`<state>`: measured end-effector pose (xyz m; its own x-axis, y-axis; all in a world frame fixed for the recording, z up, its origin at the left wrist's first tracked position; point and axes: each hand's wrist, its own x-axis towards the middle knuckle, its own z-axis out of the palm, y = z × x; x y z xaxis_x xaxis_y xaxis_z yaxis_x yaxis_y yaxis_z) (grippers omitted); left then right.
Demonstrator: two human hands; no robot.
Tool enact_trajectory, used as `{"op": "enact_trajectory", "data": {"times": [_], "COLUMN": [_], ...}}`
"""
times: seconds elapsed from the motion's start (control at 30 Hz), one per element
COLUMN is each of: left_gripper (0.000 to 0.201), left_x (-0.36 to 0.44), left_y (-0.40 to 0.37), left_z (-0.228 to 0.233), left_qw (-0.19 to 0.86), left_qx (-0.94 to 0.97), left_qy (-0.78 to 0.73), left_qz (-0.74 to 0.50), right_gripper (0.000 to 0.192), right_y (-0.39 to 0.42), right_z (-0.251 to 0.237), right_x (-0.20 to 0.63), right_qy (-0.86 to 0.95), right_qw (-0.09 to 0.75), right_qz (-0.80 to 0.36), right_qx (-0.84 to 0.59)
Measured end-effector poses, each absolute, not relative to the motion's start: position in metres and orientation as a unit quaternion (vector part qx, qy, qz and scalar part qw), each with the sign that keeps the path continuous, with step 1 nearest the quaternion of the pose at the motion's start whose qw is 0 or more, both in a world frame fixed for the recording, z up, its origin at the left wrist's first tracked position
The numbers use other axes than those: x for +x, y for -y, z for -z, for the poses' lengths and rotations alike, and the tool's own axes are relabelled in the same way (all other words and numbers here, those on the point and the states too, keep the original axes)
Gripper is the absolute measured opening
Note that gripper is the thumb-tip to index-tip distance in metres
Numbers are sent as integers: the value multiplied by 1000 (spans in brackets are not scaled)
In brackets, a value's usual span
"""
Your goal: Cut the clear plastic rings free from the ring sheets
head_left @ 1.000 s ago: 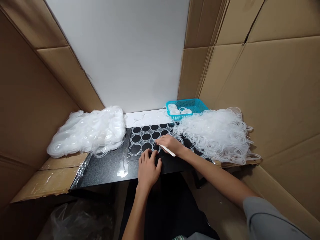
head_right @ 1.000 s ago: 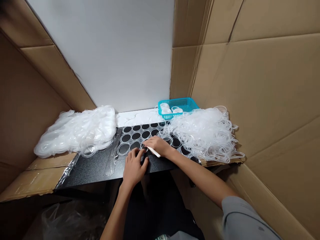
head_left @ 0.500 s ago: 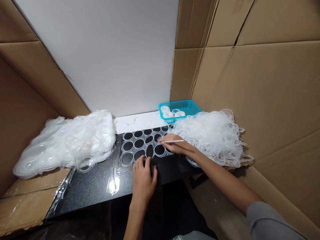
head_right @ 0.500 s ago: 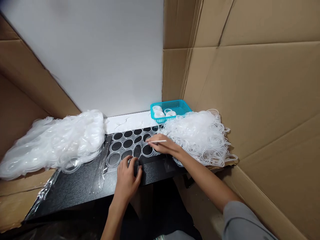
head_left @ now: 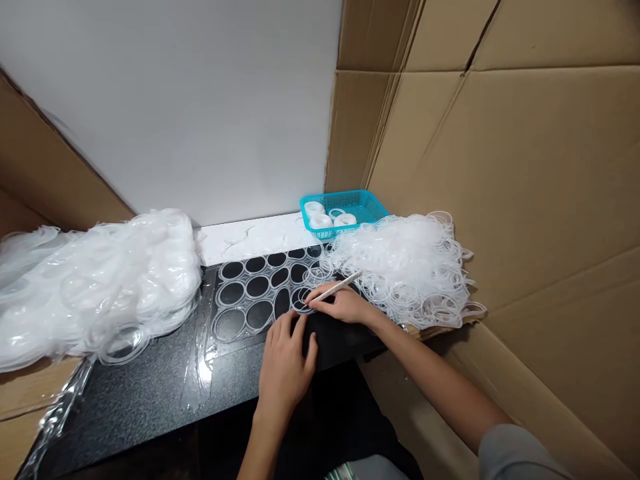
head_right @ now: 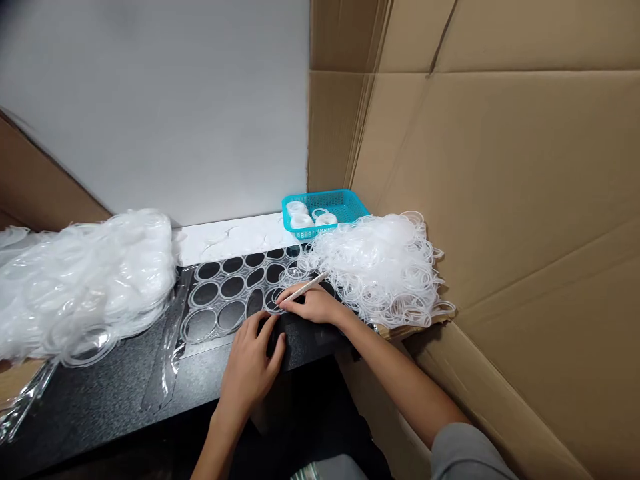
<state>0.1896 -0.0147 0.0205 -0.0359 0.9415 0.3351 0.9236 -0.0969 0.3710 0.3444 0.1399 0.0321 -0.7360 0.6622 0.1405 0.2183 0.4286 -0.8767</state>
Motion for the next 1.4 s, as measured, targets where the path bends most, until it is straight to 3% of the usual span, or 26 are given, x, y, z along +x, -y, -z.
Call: {"op": "enact_trajectory", "data": {"times": [1.07, 1.23, 1.4], "left_gripper": [39, 44, 40], "left_x": [191, 197, 198], "left_y": [14, 8, 6], "left_z": [-17, -19, -18], "left_qw": [8, -10, -9], "left_qx": [697, 673, 662], "left_qy": [-676, -708, -717], "left_qz": [-240, -214, -219], "right_gripper": [11, 16, 29], "right_y": [-137, -138, -143], "right_z": [-32, -23, -10], "right_x": [346, 345, 343], "right_qy": [837, 879, 944], "right_qw": [250, 261, 258], "right_qz": [-413, -344, -175], "right_qx": [-258, -203, -109]}}
